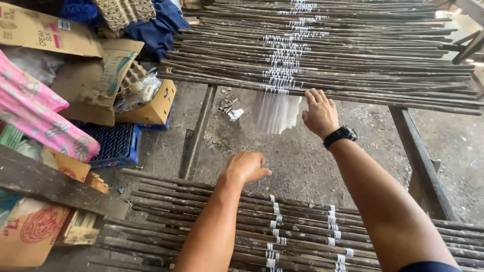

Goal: Threading candle wicks onto wooden sticks and arranging them on a rack for the dipping process

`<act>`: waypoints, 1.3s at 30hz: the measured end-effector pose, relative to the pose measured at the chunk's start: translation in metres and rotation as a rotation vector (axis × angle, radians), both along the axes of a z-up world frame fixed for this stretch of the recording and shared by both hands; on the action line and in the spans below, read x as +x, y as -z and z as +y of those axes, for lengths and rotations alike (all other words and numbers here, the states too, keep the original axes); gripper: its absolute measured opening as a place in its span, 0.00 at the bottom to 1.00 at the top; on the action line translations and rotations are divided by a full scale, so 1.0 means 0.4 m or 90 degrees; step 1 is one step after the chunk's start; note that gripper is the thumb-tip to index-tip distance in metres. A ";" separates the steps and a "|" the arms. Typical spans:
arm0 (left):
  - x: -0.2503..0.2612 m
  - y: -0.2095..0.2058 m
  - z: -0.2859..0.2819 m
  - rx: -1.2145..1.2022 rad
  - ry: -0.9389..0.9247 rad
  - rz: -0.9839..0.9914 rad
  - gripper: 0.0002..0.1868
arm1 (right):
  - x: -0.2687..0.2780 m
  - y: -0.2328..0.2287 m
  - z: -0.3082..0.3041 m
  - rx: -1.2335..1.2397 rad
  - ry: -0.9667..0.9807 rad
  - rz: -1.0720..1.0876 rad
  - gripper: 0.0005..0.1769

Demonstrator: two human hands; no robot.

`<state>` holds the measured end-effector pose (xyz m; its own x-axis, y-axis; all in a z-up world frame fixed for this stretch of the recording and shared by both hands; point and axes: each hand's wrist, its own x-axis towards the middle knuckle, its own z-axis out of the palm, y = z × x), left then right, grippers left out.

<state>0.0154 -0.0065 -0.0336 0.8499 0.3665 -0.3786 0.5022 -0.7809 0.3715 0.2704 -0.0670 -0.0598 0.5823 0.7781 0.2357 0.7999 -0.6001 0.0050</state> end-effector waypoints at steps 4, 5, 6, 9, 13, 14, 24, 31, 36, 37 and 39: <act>0.001 -0.013 -0.008 0.004 0.018 0.005 0.20 | -0.034 0.006 -0.031 0.033 -0.010 -0.073 0.31; 0.001 -0.015 -0.007 0.006 0.023 0.002 0.20 | -0.043 0.007 -0.039 0.035 -0.004 -0.076 0.31; 0.002 -0.016 -0.008 -0.003 0.004 -0.015 0.20 | -0.051 0.008 -0.048 0.049 -0.012 -0.072 0.31; 0.004 -0.014 -0.006 -0.003 -0.024 -0.074 0.19 | -0.061 0.027 -0.085 0.076 -0.026 -0.098 0.27; 0.023 0.001 0.016 0.041 -0.054 -0.194 0.16 | -0.085 0.055 -0.160 0.116 -0.068 -0.026 0.11; 0.025 0.008 0.020 0.045 -0.045 -0.198 0.16 | -0.096 0.040 -0.180 0.120 -0.059 -0.031 0.11; 0.022 0.010 0.034 0.199 -0.091 -0.467 0.13 | -0.173 -0.066 -0.331 -0.004 -0.083 0.205 0.16; 0.002 0.015 0.025 0.259 -0.036 -0.372 0.17 | -0.185 -0.063 -0.390 0.023 -0.160 0.052 0.10; 0.012 0.011 0.030 0.272 -0.037 -0.302 0.15 | -0.179 -0.044 -0.394 0.051 -0.177 0.044 0.11; 0.017 0.017 0.033 0.266 -0.040 -0.279 0.13 | -0.177 -0.042 -0.395 0.052 -0.181 0.057 0.11; 0.020 0.022 0.033 0.223 -0.032 -0.287 0.12 | -0.172 -0.049 -0.397 0.056 -0.174 0.076 0.11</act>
<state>0.0233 0.0065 -0.0422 0.8779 0.4481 0.1687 0.3928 -0.8755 0.2814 0.2015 -0.2257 -0.0402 0.3820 0.8893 0.2512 0.9235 -0.3570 -0.1407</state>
